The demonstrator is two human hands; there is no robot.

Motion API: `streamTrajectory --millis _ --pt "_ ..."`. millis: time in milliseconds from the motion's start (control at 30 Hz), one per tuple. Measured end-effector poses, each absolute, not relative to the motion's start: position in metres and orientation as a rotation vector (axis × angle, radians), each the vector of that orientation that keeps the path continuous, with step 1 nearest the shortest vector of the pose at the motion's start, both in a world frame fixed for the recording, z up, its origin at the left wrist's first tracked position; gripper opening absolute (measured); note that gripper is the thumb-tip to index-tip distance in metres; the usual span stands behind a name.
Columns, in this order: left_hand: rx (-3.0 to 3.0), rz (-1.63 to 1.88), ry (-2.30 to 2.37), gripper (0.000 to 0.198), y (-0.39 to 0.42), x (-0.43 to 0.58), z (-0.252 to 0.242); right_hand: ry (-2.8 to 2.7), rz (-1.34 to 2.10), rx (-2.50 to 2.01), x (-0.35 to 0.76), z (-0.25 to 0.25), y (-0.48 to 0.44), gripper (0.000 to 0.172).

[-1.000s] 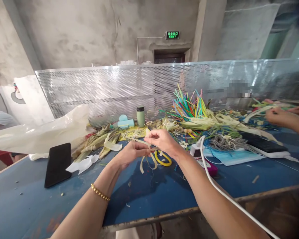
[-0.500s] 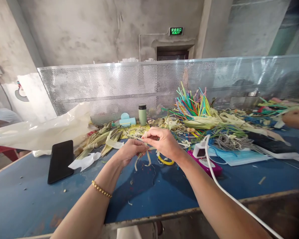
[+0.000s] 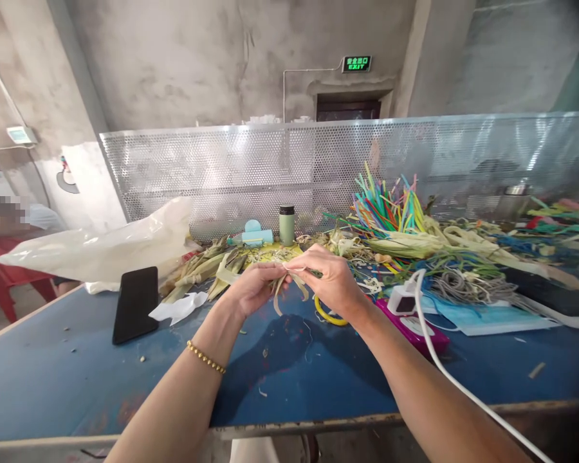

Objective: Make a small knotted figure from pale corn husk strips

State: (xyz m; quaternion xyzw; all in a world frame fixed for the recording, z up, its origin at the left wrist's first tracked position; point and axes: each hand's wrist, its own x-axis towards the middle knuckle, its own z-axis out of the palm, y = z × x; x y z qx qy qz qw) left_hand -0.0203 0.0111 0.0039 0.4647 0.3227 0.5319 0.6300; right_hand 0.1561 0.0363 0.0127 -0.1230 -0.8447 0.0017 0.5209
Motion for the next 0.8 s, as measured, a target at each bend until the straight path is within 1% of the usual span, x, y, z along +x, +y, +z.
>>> streamTrajectory --millis 400,633,700,800 --pt "1.036 1.226 0.653 0.004 0.0129 -0.0222 0.0039 -2.053 -0.099 -0.298 0.1559 0.0123 0.0406 0.015" --pt "1.046 1.273 0.624 0.018 0.0140 -0.0208 0.0019 -2.051 -0.145 -0.305 0.1562 0.0103 0.0430 0.014" --pt "1.049 1.283 0.631 0.018 0.0137 -0.0198 0.0015 -2.064 -0.161 -0.318 0.1561 0.0093 0.0431 0.016" --pt "1.023 1.305 0.651 0.014 0.0137 -0.0191 0.0012 -2.076 -0.154 -0.324 0.1559 0.0082 0.0425 0.027"
